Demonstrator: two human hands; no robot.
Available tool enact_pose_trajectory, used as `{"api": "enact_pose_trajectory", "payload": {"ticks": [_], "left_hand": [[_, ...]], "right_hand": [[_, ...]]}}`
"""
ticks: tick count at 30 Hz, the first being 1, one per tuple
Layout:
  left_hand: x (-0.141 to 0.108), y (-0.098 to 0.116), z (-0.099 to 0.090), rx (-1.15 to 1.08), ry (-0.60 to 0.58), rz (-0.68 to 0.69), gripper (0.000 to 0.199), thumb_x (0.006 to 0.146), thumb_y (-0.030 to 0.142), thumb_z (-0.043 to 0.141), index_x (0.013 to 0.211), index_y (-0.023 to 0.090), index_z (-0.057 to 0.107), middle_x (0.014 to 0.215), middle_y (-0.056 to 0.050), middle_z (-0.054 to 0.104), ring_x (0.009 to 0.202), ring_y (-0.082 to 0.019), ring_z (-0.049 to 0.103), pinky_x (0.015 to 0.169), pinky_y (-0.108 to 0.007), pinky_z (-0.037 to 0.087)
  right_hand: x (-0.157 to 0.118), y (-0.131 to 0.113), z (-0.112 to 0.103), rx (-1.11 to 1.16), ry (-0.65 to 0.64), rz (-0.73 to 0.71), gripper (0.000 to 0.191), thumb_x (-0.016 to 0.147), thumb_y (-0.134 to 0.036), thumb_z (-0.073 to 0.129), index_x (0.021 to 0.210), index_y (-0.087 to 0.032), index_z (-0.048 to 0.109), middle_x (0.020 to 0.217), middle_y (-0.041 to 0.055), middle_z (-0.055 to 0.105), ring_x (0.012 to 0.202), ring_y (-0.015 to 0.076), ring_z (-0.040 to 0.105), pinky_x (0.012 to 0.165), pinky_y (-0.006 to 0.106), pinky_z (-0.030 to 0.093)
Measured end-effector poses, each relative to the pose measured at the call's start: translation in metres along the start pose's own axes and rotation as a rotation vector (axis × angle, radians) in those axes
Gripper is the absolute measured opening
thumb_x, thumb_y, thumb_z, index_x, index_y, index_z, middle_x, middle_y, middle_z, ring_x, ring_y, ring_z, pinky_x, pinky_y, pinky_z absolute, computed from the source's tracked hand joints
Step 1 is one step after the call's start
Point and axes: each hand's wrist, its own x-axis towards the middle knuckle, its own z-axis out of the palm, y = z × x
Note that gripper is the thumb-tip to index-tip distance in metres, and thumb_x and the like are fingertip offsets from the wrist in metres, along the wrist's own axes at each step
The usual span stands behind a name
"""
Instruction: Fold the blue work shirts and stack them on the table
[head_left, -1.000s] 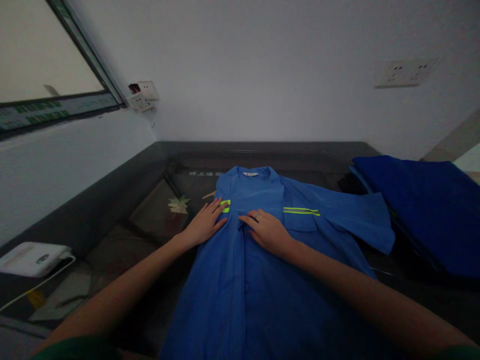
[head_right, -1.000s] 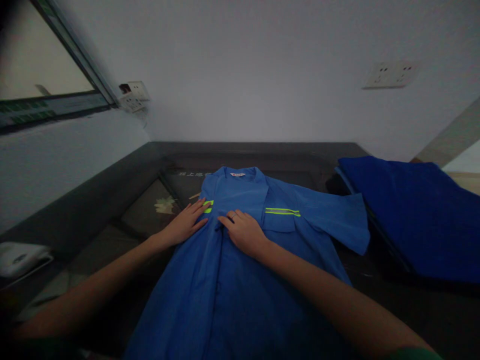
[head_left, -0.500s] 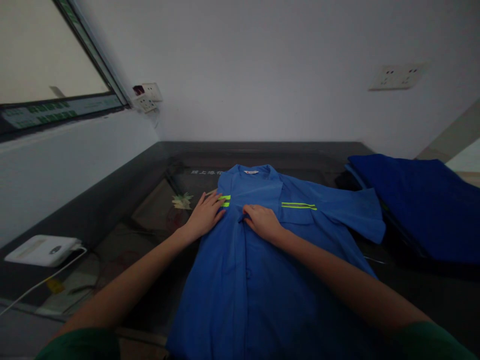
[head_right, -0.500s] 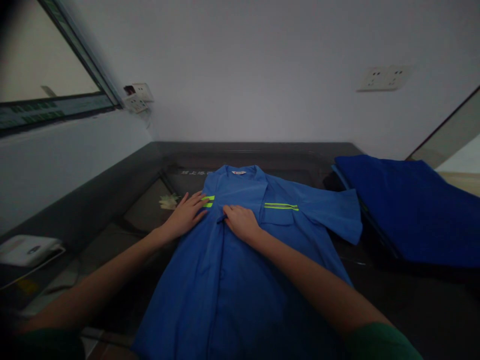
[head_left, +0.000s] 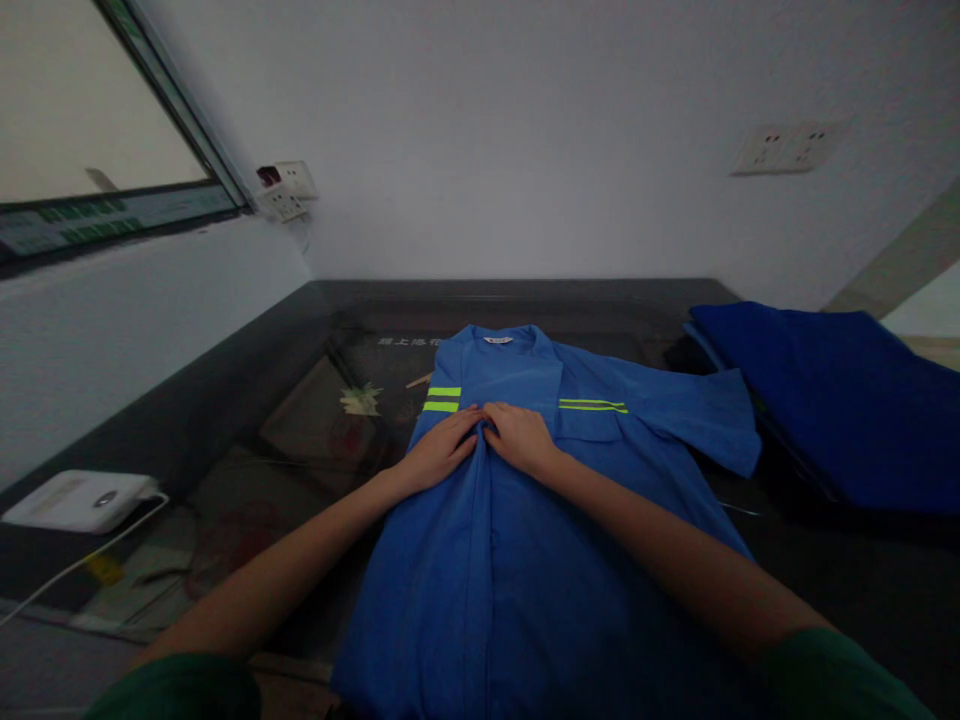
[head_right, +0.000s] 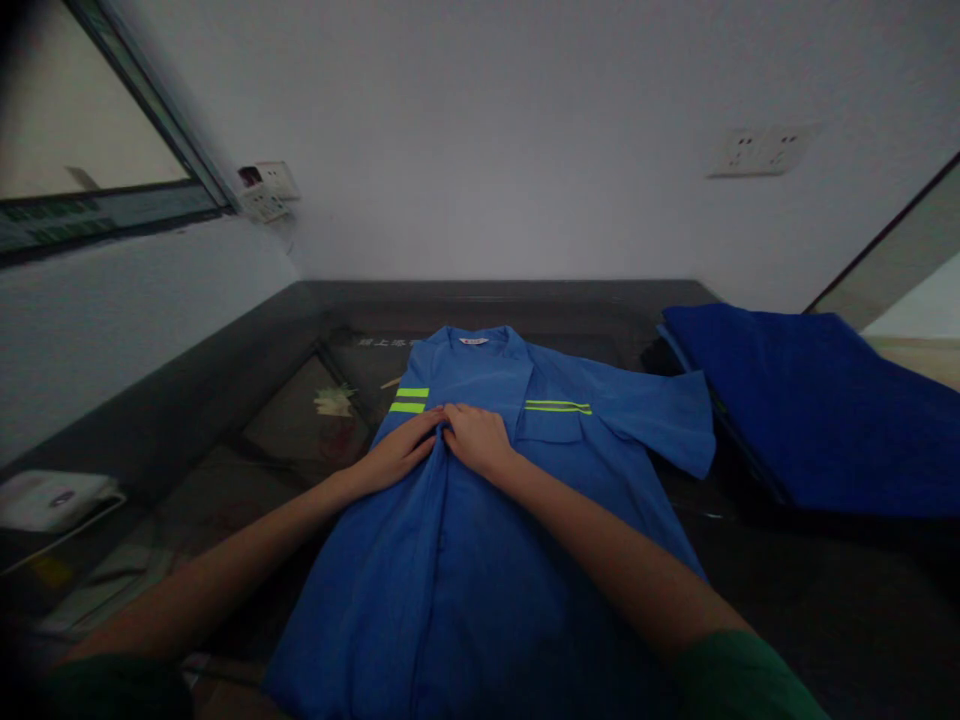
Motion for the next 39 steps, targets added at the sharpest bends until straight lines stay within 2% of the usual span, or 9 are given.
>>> {"api": "enact_pose_trajectory", "payload": {"ticks": [7, 11, 15, 20, 26, 30, 35, 37, 39], "left_hand": [[-0.002, 0.009, -0.004, 0.011, 0.104, -0.016, 0.048, 0.092, 0.032, 0.046, 0.137, 0.014, 0.04, 0.139, -0.016, 0.05, 0.13, -0.023, 0.047, 0.111, -0.042, 0.038], [-0.008, 0.023, -0.014, 0.143, 0.162, 0.018, 0.022, 0.09, 0.027, 0.051, 0.11, 0.02, 0.059, 0.116, -0.01, 0.062, 0.113, -0.023, 0.057, 0.1, -0.041, 0.046], [-0.018, 0.034, -0.014, 0.196, 0.08, 0.086, 0.028, 0.092, 0.023, 0.047, 0.118, 0.021, 0.058, 0.125, -0.009, 0.06, 0.117, -0.021, 0.056, 0.103, -0.038, 0.046], [-0.023, 0.028, -0.003, 0.223, -0.026, 0.121, 0.047, 0.096, 0.025, 0.038, 0.143, 0.022, 0.038, 0.149, -0.009, 0.041, 0.139, -0.02, 0.036, 0.114, -0.042, 0.033], [-0.024, 0.025, -0.001, 0.309, -0.185, 0.145, 0.066, 0.095, 0.044, 0.041, 0.152, 0.02, 0.018, 0.158, -0.009, 0.02, 0.146, -0.022, 0.015, 0.119, -0.045, 0.014], [-0.022, 0.026, 0.0, 0.277, -0.198, 0.143, 0.069, 0.092, 0.045, 0.045, 0.152, 0.02, 0.019, 0.158, -0.011, 0.02, 0.146, -0.023, 0.016, 0.119, -0.046, 0.013], [-0.032, 0.039, -0.019, 0.187, -0.026, 0.123, 0.052, 0.093, 0.032, 0.045, 0.143, 0.02, 0.038, 0.149, -0.011, 0.04, 0.14, -0.023, 0.033, 0.117, -0.047, 0.023], [-0.05, 0.059, -0.032, 0.181, 0.085, 0.043, 0.039, 0.093, 0.028, 0.043, 0.13, 0.022, 0.052, 0.136, -0.009, 0.055, 0.129, -0.024, 0.047, 0.111, -0.045, 0.033], [-0.078, 0.088, -0.039, 0.176, 0.173, -0.122, 0.029, 0.093, 0.027, 0.04, 0.112, 0.023, 0.062, 0.114, -0.007, 0.066, 0.108, -0.022, 0.06, 0.097, -0.039, 0.045]], "right_hand": [[0.001, 0.0, -0.001, 0.092, -0.076, 0.103, 0.016, 0.091, -0.025, 0.051, 0.1, -0.02, 0.063, 0.091, 0.0054, 0.07, 0.083, 0.0211, 0.066, 0.066, 0.028, 0.043], [-0.011, 0.014, -0.004, 0.21, -0.061, 0.026, 0.02, 0.089, -0.029, 0.06, 0.103, -0.018, 0.065, 0.089, 0.0056, 0.068, 0.084, 0.0189, 0.063, 0.07, 0.027, 0.044], [-0.025, 0.024, -0.002, 0.241, -0.024, -0.108, 0.018, 0.088, -0.021, 0.06, 0.104, -0.016, 0.068, 0.096, 0.0072, 0.065, 0.094, 0.0189, 0.058, 0.085, 0.031, 0.044], [-0.036, 0.034, 0.002, 0.174, 0.024, -0.257, 0.025, 0.091, -0.018, 0.054, 0.111, -0.019, 0.069, 0.107, 0.0099, 0.061, 0.1, 0.0209, 0.054, 0.09, 0.038, 0.045], [-0.043, 0.044, -0.006, 0.31, 0.18, -0.172, 0.028, 0.091, -0.011, 0.048, 0.108, -0.017, 0.07, 0.105, 0.0089, 0.065, 0.1, 0.0195, 0.057, 0.092, 0.035, 0.047], [-0.051, 0.028, -0.011, 0.279, 0.162, -0.286, 0.028, 0.091, -0.012, 0.049, 0.108, -0.019, 0.07, 0.104, 0.0085, 0.066, 0.1, 0.0198, 0.058, 0.091, 0.036, 0.049], [-0.058, 0.004, -0.011, 0.145, 0.043, -0.515, 0.031, 0.09, -0.011, 0.049, 0.114, -0.019, 0.067, 0.109, 0.0089, 0.066, 0.105, 0.0201, 0.057, 0.092, 0.035, 0.049], [-0.057, 0.0, -0.011, 0.085, 0.011, -0.555, 0.032, 0.091, -0.011, 0.048, 0.117, -0.019, 0.066, 0.111, 0.0092, 0.065, 0.105, 0.0203, 0.057, 0.092, 0.035, 0.049], [-0.053, -0.001, -0.012, 0.031, 0.01, -0.552, 0.032, 0.092, -0.012, 0.046, 0.116, -0.02, 0.066, 0.115, 0.0092, 0.064, 0.107, 0.0207, 0.056, 0.091, 0.035, 0.049]]}}
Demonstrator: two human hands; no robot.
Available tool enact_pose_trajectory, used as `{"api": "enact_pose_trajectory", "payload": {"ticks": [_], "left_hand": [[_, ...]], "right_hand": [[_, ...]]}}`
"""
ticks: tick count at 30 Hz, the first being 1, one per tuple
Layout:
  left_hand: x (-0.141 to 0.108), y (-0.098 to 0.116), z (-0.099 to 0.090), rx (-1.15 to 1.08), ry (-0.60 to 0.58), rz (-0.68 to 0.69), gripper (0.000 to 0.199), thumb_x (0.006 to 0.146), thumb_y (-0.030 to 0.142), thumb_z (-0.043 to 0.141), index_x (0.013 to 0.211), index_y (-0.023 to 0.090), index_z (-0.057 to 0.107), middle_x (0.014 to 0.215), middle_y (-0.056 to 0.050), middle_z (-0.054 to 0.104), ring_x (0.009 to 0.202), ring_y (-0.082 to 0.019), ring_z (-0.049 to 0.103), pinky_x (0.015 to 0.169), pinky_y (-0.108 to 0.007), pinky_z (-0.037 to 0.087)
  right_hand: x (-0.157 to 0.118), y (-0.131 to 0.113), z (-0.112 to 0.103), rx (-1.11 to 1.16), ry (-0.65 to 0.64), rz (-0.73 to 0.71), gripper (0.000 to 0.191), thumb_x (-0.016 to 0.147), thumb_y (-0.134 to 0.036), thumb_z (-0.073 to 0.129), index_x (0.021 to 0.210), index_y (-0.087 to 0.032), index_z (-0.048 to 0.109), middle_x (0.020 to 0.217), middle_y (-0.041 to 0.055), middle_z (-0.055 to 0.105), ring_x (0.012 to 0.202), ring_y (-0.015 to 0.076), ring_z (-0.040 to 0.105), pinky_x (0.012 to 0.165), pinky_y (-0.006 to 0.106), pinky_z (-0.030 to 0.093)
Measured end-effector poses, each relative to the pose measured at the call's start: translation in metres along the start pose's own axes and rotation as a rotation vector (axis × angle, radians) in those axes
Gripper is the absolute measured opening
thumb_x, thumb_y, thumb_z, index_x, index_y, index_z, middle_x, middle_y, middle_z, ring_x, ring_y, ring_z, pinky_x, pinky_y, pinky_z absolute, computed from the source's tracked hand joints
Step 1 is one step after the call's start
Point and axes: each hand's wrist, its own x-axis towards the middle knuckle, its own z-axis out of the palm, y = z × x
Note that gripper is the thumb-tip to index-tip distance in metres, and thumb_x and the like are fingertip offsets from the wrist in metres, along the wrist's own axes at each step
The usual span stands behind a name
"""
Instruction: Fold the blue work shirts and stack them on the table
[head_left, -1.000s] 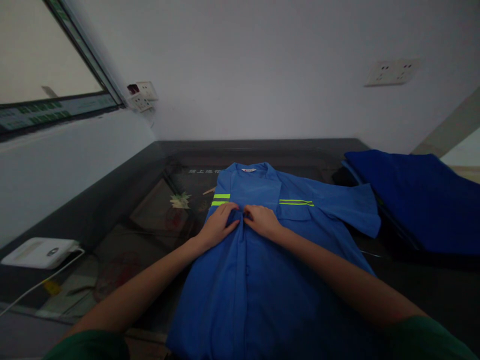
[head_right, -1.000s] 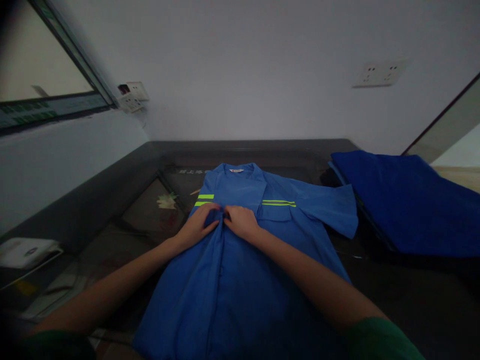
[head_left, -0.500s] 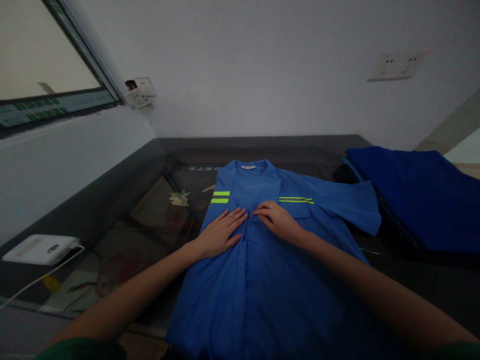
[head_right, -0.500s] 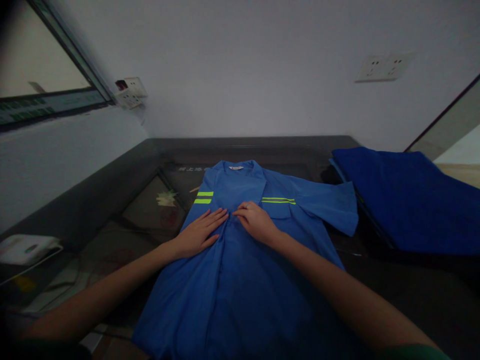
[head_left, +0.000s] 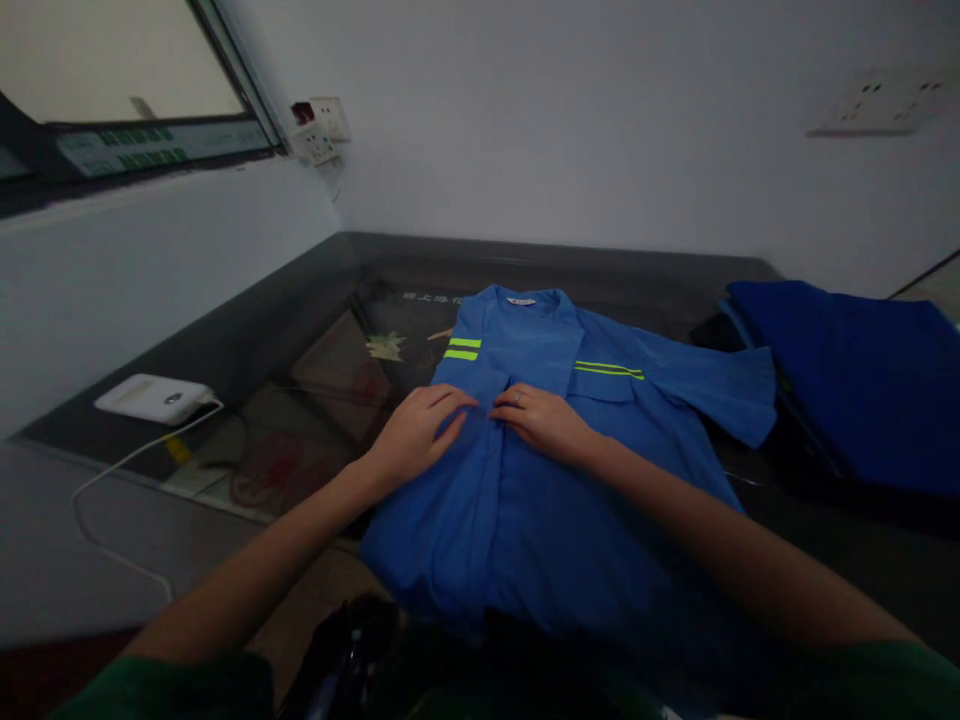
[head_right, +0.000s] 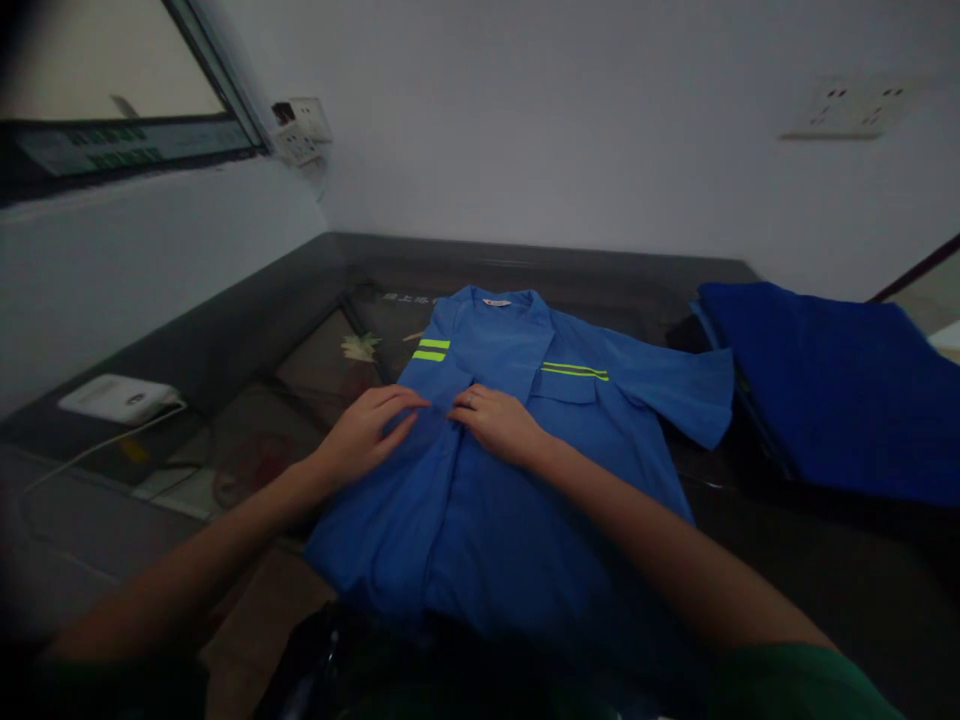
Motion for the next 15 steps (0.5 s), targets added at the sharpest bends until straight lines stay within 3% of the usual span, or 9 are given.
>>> {"api": "enact_pose_trajectory", "payload": {"ticks": [2, 4, 8, 12, 15], "left_hand": [[-0.036, 0.031, -0.007, 0.009, -0.013, -0.204, 0.026, 0.093, 0.032, 0.039, 0.096, 0.024, 0.064, 0.092, -0.005, 0.069, 0.085, -0.02, 0.065, 0.078, -0.033, 0.051], [-0.072, 0.064, -0.003, 0.024, -0.139, -0.365, 0.027, 0.091, 0.044, 0.045, 0.085, 0.024, 0.062, 0.078, -0.004, 0.068, 0.067, -0.019, 0.064, 0.063, -0.03, 0.048], [-0.121, 0.114, 0.018, 0.047, -0.362, -0.565, 0.034, 0.085, 0.056, 0.053, 0.085, 0.024, 0.062, 0.076, -0.006, 0.07, 0.062, -0.022, 0.065, 0.055, -0.03, 0.043], [-0.144, 0.13, 0.031, 0.045, -0.494, -0.706, 0.035, 0.087, 0.054, 0.05, 0.085, 0.022, 0.065, 0.076, -0.008, 0.072, 0.072, -0.029, 0.069, 0.06, -0.033, 0.046], [-0.163, 0.125, 0.046, -0.024, -0.474, -0.754, 0.033, 0.089, 0.049, 0.049, 0.085, 0.021, 0.066, 0.083, -0.009, 0.073, 0.078, -0.031, 0.069, 0.065, -0.038, 0.048]], "right_hand": [[0.005, 0.004, -0.001, -0.05, 0.019, 0.049, 0.032, 0.093, -0.013, 0.045, 0.116, -0.02, 0.067, 0.12, 0.0099, 0.06, 0.11, 0.0222, 0.053, 0.09, 0.036, 0.049], [0.012, 0.01, -0.001, -0.088, 0.04, 0.098, 0.032, 0.093, -0.013, 0.045, 0.116, -0.02, 0.067, 0.124, 0.011, 0.057, 0.113, 0.0241, 0.051, 0.091, 0.037, 0.048], [0.025, 0.018, 0.003, -0.1, 0.005, 0.128, 0.033, 0.091, -0.011, 0.045, 0.113, -0.02, 0.068, 0.123, 0.0108, 0.057, 0.112, 0.0249, 0.049, 0.089, 0.037, 0.046], [0.036, 0.022, 0.01, 0.001, 0.026, 0.254, 0.031, 0.086, -0.007, 0.049, 0.108, -0.017, 0.069, 0.116, 0.011, 0.06, 0.105, 0.022, 0.054, 0.087, 0.032, 0.046], [0.044, 0.027, 0.01, 0.124, -0.011, 0.397, 0.033, 0.078, 0.0, 0.052, 0.103, -0.012, 0.071, 0.106, 0.0103, 0.065, 0.096, 0.0186, 0.059, 0.085, 0.028, 0.045]]}}
